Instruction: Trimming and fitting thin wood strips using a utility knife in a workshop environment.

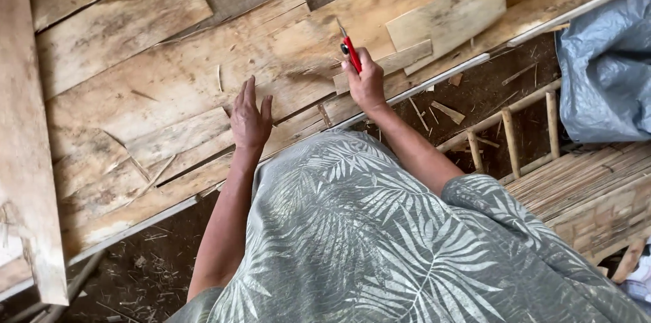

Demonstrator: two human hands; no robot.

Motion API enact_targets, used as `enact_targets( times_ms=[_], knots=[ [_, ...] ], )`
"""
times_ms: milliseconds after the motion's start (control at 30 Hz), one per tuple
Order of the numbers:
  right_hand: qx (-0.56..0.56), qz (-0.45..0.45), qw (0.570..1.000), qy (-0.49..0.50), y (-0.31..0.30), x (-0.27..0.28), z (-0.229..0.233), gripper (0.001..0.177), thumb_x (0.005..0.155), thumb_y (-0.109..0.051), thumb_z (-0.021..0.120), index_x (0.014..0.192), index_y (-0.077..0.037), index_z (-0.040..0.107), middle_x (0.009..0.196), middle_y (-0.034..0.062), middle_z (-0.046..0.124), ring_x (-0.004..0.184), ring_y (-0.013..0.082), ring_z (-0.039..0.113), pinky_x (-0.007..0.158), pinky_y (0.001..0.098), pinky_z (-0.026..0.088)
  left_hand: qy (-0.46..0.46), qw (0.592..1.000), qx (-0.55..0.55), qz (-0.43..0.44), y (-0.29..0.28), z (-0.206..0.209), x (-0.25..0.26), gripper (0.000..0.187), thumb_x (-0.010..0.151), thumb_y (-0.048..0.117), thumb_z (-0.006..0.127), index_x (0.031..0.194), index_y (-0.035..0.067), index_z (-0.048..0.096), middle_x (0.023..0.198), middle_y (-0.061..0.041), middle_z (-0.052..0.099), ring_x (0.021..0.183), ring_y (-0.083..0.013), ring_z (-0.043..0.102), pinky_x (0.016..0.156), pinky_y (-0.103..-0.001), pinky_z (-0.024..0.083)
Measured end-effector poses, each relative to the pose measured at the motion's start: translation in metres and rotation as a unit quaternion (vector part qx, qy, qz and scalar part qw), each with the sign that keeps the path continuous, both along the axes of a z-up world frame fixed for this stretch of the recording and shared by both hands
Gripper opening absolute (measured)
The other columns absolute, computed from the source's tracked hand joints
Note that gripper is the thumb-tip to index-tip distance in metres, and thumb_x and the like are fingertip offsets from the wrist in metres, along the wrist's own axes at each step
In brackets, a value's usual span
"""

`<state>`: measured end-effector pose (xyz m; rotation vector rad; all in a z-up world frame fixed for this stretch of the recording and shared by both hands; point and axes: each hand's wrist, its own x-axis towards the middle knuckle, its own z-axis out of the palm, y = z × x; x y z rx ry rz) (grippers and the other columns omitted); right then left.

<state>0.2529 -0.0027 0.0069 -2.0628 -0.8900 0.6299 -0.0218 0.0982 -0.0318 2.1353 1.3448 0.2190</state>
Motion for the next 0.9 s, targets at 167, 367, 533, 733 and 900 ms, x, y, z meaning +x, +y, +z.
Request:
enact_targets(
  times_ms=[167, 367, 533, 733, 900],
  knots=[
    [-0.012, -0.117, 0.993, -0.025, -0.041, 0.013, -0.014, 0.011, 0.099, -0.019, 0.073, 0.107, -0.014, 0.067, 0.079, 0.0068, 0.073, 0.068, 0.0279, 0.071, 0.067, 0.0394, 0.057, -0.084, 0.991, -0.086, 0.053, 0.026, 0.014, 0.043, 0.058, 0.100, 0.026, 0.072, 0.151, 0.010, 0.049, 0.125, -0.022, 0.070, 0.108, -0.0363, 0.072, 0.091, -0.048, 0.056],
    [-0.064, -0.278, 0.948, -0.138, -0.070, 0.074, -0.014, 0.025, 0.091, -0.025, 0.075, 0.111, -0.016, 0.063, 0.084, 0.0142, 0.074, 0.075, 0.0355, 0.073, 0.068, 0.0476, 0.054, -0.110, 0.975, -0.169, 0.096, 0.035, -0.004, 0.056, 0.060, 0.098, 0.027, 0.075, 0.151, 0.014, 0.049, 0.119, -0.016, 0.075, 0.102, -0.0337, 0.076, 0.084, -0.040, 0.062],
    [-0.096, -0.419, 0.901, -0.062, -0.124, 0.150, -0.102, 0.064, 0.078, -0.033, 0.096, 0.123, -0.008, 0.058, 0.113, 0.0222, 0.070, 0.091, 0.0378, 0.078, 0.060, 0.0429, 0.071, -0.139, 0.967, -0.182, 0.110, 0.027, -0.016, 0.058, 0.067, 0.095, 0.025, 0.076, 0.153, 0.018, 0.045, 0.113, -0.007, 0.079, 0.095, -0.0237, 0.078, 0.082, -0.033, 0.061],
    [-0.164, -0.420, 0.892, 0.018, -0.065, 0.109, -0.023, 0.098, 0.080, -0.025, 0.099, 0.151, -0.006, 0.035, 0.145, 0.0245, 0.049, 0.133, 0.0365, 0.058, 0.115, 0.0467, 0.052, -0.117, 0.971, -0.188, 0.089, 0.015, 0.008, 0.075, 0.078, 0.096, 0.020, 0.069, 0.159, 0.013, 0.023, 0.113, -0.005, 0.079, 0.092, -0.0194, 0.077, 0.077, -0.040, 0.062],
    [-0.173, -0.446, 0.876, 0.068, -0.065, 0.102, -0.019, 0.107, 0.080, -0.028, 0.099, 0.156, -0.005, 0.028, 0.158, 0.0242, 0.041, 0.144, 0.0394, 0.046, 0.120, 0.0520, 0.039, -0.127, 0.971, -0.179, 0.095, 0.010, -0.001, 0.079, 0.088, 0.098, 0.021, 0.071, 0.162, 0.016, 0.011, 0.107, -0.004, 0.078, 0.082, -0.0165, 0.074, 0.070, -0.038, 0.059]
  ],
)
